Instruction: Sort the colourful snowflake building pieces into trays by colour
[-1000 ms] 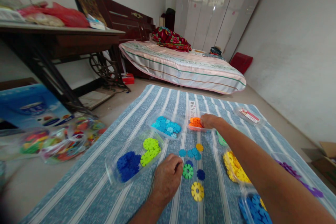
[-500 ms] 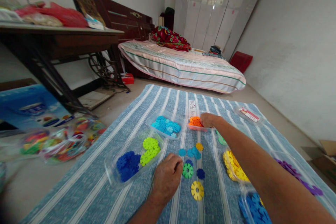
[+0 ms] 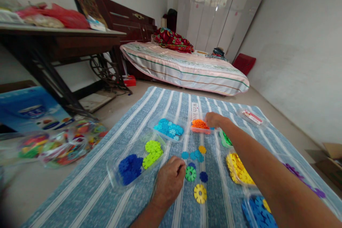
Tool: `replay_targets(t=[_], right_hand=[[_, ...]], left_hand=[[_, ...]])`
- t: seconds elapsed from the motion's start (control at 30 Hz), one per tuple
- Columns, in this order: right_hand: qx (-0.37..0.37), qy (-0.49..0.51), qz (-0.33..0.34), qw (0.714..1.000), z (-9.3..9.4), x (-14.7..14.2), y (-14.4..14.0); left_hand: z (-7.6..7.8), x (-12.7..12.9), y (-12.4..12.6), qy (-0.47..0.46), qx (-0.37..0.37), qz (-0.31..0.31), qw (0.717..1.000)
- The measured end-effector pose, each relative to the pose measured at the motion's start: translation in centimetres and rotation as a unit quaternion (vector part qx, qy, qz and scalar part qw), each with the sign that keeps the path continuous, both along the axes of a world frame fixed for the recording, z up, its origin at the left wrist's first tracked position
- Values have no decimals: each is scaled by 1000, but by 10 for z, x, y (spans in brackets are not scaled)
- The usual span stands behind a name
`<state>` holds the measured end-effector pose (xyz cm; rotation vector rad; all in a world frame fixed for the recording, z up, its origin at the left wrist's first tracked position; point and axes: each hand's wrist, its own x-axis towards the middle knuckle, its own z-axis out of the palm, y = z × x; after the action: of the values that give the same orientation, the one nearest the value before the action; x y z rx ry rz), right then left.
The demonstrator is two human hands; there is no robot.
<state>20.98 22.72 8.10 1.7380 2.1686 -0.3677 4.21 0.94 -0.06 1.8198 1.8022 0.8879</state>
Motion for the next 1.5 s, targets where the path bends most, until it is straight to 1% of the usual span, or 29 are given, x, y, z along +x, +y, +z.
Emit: replay_targets(t=[0.1,0.17,0.23,0.33,0.4,0.47,0.6,0.73,0.93,1.07,1.17,1.27,1.4,1.5], right_hand=[[-46,18,-14,999,19,-2,-1],[-43,54,-8,998,33,-8,-2],[-27,110,10,993,46,-19,-3],[15,213,54,975,60,-39,-7],[47,237,72,968,65,-51,-12],[65,219,82,970,66,-58,-18],[66,166,128,976,60,-54,-40],[49,93,177,978,39,-36,-69],[50,10,178,983,-2,-13,-103],[57,0,177,983,-18,-6,-113],[63,-3,177,982,-23,-5,-116],[67,-8,171,983,-24,-5,-114],[72,-26,142,987,-22,-7,-111],[85,-35,120,988,-19,-8,-114]], left_hand=[[1,0,0,-1,4,1,1000],[1,0,0,0,6,0,1000],[1,0,1,1,6,0,1000],[0,0,2,-1,7,1,1000],[0,0,2,-2,9,-1,1000],[-1,0,3,-2,10,-3,1000],[-2,0,4,-1,11,-7,1000],[-3,0,5,1,15,-7,1000],[-5,0,6,16,22,-6,1000],[-4,0,6,16,24,-3,1000],[-3,-1,6,19,25,-5,999],[-2,-1,6,24,23,-6,999],[-3,-1,7,27,27,-8,999],[-2,-2,8,26,29,-9,999]])
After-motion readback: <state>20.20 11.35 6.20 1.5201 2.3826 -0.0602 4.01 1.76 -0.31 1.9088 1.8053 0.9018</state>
